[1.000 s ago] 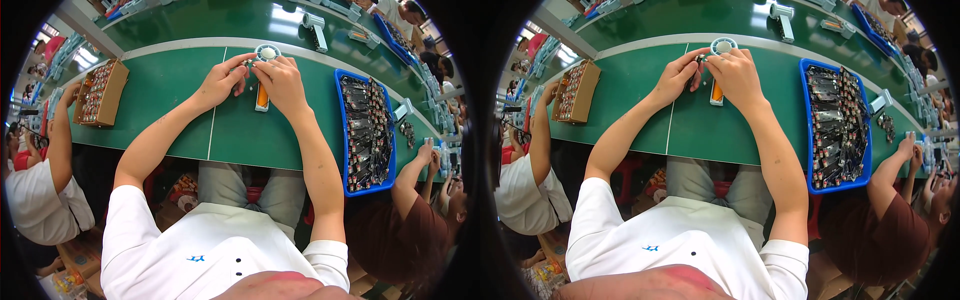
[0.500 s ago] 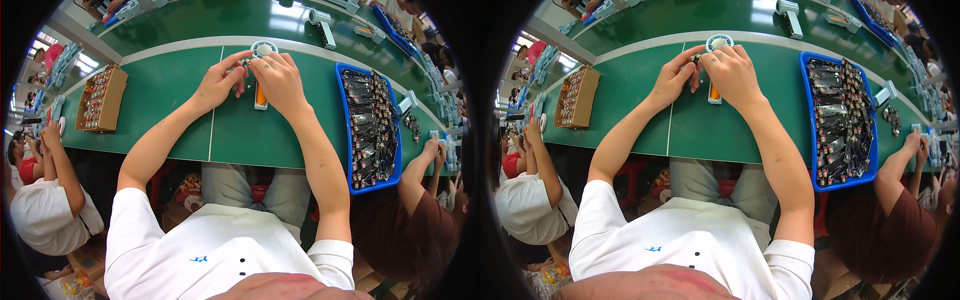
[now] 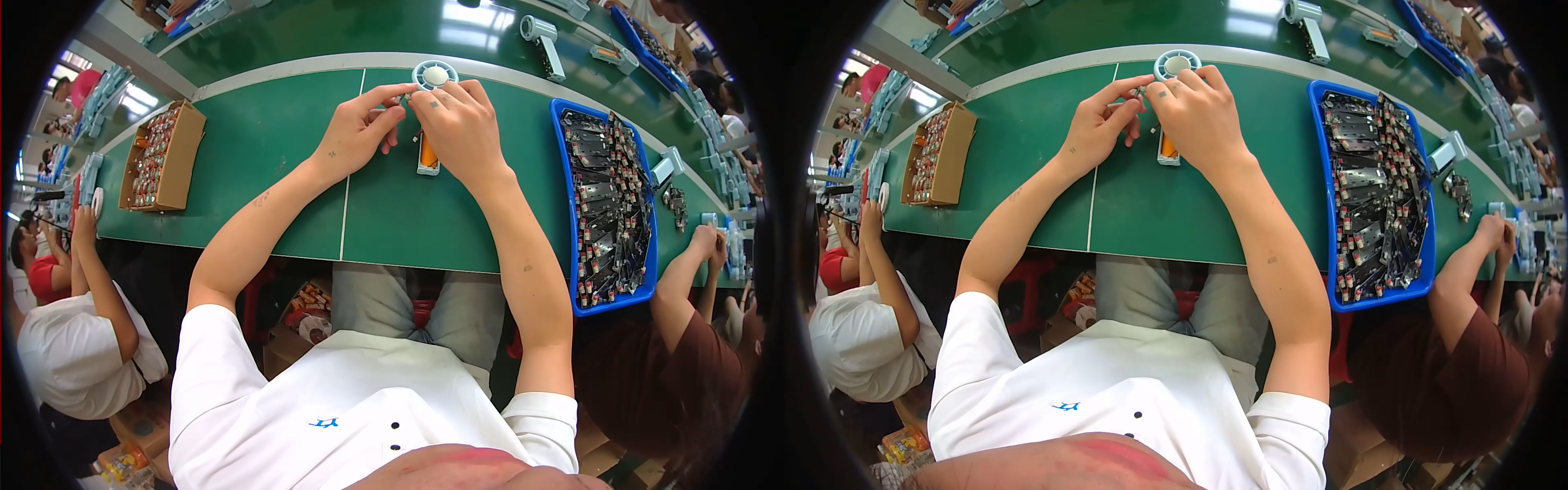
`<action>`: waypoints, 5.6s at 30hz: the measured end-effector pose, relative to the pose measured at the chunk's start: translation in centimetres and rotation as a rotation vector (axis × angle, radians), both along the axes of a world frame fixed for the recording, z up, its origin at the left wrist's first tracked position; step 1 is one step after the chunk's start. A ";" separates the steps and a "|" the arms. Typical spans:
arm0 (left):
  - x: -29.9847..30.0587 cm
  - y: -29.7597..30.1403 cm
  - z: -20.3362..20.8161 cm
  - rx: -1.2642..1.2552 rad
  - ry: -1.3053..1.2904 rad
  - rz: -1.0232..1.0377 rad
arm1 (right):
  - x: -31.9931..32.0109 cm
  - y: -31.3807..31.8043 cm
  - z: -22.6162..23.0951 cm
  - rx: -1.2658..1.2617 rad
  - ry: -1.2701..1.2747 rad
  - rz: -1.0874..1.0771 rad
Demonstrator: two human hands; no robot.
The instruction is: Assembling small circular electronic components onto base parts at a factory production line.
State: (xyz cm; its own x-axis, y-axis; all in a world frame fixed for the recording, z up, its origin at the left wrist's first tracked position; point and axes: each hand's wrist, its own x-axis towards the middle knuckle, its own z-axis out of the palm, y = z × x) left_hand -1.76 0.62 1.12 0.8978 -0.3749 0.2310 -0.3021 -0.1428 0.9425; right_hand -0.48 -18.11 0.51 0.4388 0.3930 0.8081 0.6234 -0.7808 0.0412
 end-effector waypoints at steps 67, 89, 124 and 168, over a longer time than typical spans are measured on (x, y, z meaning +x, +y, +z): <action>0.9 2.0 1.0 0.352 -0.343 -0.102 | -0.2 -0.6 0.8 -0.088 0.063 0.210; 2.8 2.3 -0.8 -0.120 -0.141 -0.184 | 0.1 -2.1 1.4 0.637 0.507 0.272; 0.0 -0.2 -1.0 -0.142 -0.244 0.065 | -1.2 -1.1 1.3 0.730 0.676 0.522; -0.1 0.0 -1.4 -0.192 -0.160 -0.008 | -1.3 -1.3 0.5 0.689 0.653 0.655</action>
